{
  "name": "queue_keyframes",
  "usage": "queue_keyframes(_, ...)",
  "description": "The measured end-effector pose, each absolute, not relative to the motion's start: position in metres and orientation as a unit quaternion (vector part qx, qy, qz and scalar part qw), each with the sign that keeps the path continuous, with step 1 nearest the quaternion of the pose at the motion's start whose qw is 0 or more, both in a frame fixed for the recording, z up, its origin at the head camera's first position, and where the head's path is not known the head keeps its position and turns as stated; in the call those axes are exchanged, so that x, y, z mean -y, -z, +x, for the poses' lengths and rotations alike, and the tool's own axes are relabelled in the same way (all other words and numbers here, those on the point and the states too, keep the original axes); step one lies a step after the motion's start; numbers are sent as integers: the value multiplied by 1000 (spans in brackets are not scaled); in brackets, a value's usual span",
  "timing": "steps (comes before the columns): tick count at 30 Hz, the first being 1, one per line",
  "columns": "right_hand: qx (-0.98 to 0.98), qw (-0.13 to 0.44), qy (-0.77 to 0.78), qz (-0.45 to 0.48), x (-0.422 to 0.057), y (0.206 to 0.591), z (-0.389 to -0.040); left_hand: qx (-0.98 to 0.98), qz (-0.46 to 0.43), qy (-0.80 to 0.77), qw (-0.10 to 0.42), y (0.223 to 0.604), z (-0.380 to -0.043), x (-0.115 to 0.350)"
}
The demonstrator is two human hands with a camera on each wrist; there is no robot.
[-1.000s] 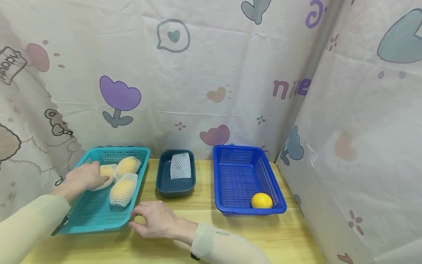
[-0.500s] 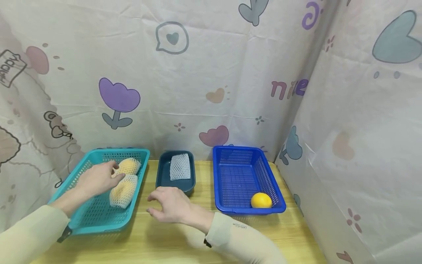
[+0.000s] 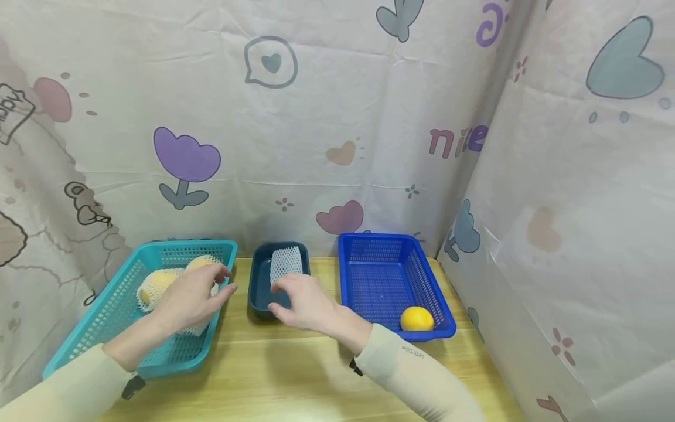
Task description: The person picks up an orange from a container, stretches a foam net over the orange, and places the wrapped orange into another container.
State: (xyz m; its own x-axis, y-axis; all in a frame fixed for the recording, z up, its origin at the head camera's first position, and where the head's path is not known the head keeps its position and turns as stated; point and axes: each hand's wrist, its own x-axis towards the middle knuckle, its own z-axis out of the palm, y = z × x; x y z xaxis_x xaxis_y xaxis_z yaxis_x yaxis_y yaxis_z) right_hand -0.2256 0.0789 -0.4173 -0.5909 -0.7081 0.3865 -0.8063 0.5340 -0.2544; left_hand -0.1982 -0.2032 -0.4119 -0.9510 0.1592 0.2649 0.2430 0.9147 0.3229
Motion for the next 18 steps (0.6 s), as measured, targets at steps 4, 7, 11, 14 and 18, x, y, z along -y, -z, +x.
queue_keyframes(4,881,125,-205,407,-91,415,-231,969,-121,168,132,412,-194,188)
queue_keyframes(7,889,126,-204,390,-100,416,-234,969,-133,164,130,413,-191,178)
queue_keyframes(11,898,120,-204,371,-109,418,-238,969,-144,164,114,415,-188,166)
queue_keyframes(14,904,113,-202,359,-116,419,-241,971,-151,152,110,419,-188,158)
queue_keyframes(18,911,109,-192,347,-125,419,-244,971,-164,133,111,424,-188,146)
